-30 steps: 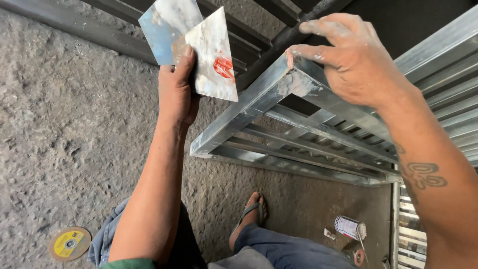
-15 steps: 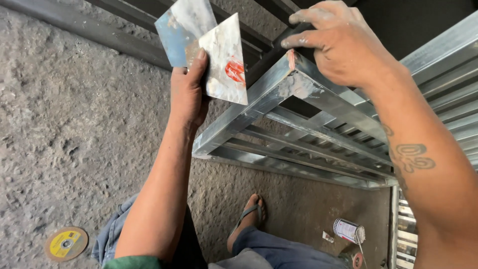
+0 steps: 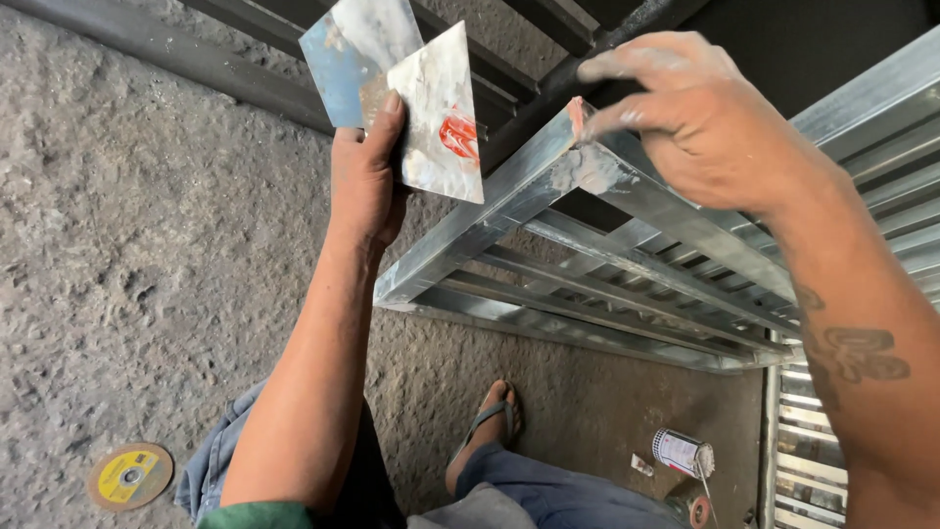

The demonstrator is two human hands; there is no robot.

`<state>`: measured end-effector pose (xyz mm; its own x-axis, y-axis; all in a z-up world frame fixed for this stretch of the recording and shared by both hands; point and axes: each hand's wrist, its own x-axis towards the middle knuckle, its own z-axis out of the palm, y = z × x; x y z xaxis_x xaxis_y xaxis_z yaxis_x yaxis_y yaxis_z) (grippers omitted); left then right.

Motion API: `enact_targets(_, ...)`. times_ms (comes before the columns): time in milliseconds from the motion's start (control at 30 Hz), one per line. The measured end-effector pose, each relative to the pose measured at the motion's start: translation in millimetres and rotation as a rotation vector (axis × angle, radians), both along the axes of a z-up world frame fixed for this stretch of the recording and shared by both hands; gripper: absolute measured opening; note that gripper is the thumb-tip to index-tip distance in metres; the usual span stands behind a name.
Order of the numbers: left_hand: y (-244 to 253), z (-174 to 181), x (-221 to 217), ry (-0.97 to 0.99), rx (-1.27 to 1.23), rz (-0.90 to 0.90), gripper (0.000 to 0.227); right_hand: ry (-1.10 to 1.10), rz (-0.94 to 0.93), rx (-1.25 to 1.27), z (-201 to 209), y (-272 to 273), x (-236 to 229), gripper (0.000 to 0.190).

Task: Applying filler putty to the joints of a metal gate and smoothing it with a putty knife

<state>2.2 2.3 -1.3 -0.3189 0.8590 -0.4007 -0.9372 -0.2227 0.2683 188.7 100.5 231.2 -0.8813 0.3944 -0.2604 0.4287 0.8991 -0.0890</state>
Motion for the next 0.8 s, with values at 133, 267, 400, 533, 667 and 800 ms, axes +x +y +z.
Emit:
enact_targets(133, 2, -9, 9, 0.186, 0.038, 0.001, 0.045, 0.282, 0.017, 0.103, -17, -24, -2, 0.041)
enact_targets(267, -3, -5, 12, 0.188, 0.188, -0.002, 0.049, 0.151, 0.145, 0.334, -37, -51, -21, 0.056)
enact_targets(400, -10, 5, 10, 0.262, 0.269, -0.031, 0.047, 0.129, 0.245, 0.486, -53, -62, -31, 0.053)
enact_targets(533, -3, -14, 16, 0.245, 0.264, -0.019, 0.044, 0.049, 0.283, 0.554, -51, -70, -21, 0.062)
enact_targets(667, 1, -32, 15, 0.192, 0.366, 0.077, 0.042, 0.146, 0.233, 0.445, -46, -82, 4, 0.055)
enact_targets(800, 2, -36, 11, 0.204, 0.347, 0.123, 0.033, 0.239, 0.081, 0.146, -48, -105, 48, 0.060)
